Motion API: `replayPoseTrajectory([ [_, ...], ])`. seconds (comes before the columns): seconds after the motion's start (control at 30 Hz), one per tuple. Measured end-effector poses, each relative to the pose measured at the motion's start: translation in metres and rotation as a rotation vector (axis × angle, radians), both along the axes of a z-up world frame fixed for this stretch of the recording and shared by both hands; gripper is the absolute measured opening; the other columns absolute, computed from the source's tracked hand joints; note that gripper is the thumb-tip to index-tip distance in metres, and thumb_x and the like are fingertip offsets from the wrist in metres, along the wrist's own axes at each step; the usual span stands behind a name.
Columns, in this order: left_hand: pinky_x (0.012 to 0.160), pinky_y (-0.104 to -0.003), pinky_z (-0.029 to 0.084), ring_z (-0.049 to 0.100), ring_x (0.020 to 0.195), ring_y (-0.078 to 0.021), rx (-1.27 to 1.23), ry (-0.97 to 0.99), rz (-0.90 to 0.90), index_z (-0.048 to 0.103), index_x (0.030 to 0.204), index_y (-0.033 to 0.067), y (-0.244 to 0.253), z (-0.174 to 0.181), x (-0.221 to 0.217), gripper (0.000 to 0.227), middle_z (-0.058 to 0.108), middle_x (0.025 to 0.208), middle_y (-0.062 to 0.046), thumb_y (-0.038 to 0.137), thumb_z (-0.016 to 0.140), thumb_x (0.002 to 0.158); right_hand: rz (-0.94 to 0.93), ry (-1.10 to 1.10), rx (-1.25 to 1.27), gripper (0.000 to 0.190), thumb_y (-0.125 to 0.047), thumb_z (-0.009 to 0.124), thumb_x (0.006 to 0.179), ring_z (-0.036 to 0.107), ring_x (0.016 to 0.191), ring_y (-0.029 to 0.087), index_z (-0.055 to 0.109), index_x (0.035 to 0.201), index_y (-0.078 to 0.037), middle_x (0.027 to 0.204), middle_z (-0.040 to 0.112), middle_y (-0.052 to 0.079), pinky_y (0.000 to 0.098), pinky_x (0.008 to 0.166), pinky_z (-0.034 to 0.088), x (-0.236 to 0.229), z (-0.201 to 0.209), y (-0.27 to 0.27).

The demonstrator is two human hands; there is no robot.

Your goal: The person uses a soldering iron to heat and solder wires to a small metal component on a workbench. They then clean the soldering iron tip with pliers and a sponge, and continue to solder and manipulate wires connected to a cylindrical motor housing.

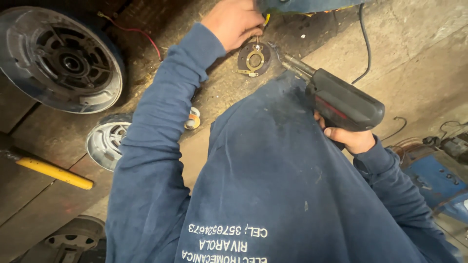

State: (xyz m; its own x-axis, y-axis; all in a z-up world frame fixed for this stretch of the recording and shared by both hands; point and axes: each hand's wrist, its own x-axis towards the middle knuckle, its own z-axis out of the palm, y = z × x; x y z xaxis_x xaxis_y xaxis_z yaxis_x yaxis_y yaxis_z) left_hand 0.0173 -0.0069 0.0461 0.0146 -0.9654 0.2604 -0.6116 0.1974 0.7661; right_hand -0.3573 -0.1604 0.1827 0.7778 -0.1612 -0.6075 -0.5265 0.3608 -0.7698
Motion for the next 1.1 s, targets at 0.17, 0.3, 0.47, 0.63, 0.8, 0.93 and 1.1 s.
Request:
replayPoseTrajectory([
  [0.17,0.084,-0.043,0.052,0.065,0.098,-0.0321,0.007,0.017,0.005,0.072,0.105,0.0036,0.001,-0.005,-0.002,0.014,0.067,0.102,-0.011,0.016,0.077,0.1,-0.006,0.005,-0.001,0.057,-0.005,0.07,0.08,0.062,0.094,0.014,0.058,0.136,-0.001,0.114,0.066,0.008,0.0295,0.085,0.052,0.0,0.001,0.001],
  [0.3,0.085,-0.043,0.052,0.065,0.099,-0.0319,0.037,0.02,-0.003,0.072,0.104,0.0033,0.002,-0.004,-0.002,0.014,0.067,0.103,-0.011,0.016,0.075,0.101,-0.016,-0.003,0.011,0.059,-0.006,0.071,0.081,0.061,0.094,0.014,0.057,0.138,-0.001,0.115,0.066,0.009,0.0296,0.086,0.052,0.0,0.0,0.002],
  [0.47,0.083,-0.043,0.052,0.065,0.098,-0.0331,0.035,-0.007,0.004,0.071,0.104,0.0029,0.002,-0.005,-0.003,0.016,0.067,0.102,-0.012,0.017,0.076,0.101,-0.02,-0.009,0.0,0.059,-0.007,0.073,0.081,0.062,0.095,0.015,0.057,0.138,-0.001,0.115,0.067,0.009,0.0297,0.086,0.053,-0.001,0.003,0.002],
  [0.63,0.081,-0.045,0.05,0.063,0.095,-0.0338,0.058,-0.004,0.004,0.072,0.104,0.0044,0.002,-0.003,-0.001,0.015,0.065,0.098,-0.013,0.018,0.076,0.101,-0.053,-0.009,0.034,0.062,-0.009,0.073,0.081,0.062,0.095,0.016,0.056,0.14,0.0,0.117,0.066,0.011,0.0306,0.087,0.052,-0.018,0.008,-0.003],
  [0.8,0.081,-0.047,0.049,0.06,0.095,-0.0346,0.054,-0.063,-0.003,0.073,0.105,0.0067,0.0,-0.005,0.001,0.015,0.064,0.094,-0.012,0.02,0.078,0.099,-0.229,-0.049,0.083,0.063,-0.015,0.071,0.078,0.061,0.095,0.02,0.057,0.137,0.002,0.116,0.064,0.015,0.0326,0.088,0.05,-0.046,0.014,0.001],
  [0.93,0.086,-0.046,0.051,0.059,0.101,-0.0355,0.08,-0.031,0.025,0.072,0.104,0.0081,0.003,-0.003,0.001,0.014,0.065,0.099,-0.012,0.018,0.079,0.098,-0.488,-0.172,0.128,0.058,-0.017,0.07,0.078,0.061,0.088,0.024,0.058,0.131,0.002,0.105,0.062,0.018,0.0379,0.086,0.052,-0.063,0.009,0.013],
  [1.1,0.091,-0.046,0.051,0.06,0.109,-0.0373,0.072,-0.056,0.026,0.072,0.105,0.0091,0.002,0.005,0.001,0.014,0.067,0.107,-0.013,0.017,0.08,0.096,-0.71,-0.273,0.167,0.054,-0.014,0.069,0.08,0.06,0.089,0.025,0.054,0.13,-0.001,0.107,0.057,0.016,0.041,0.081,0.053,-0.087,-0.007,0.001],
])
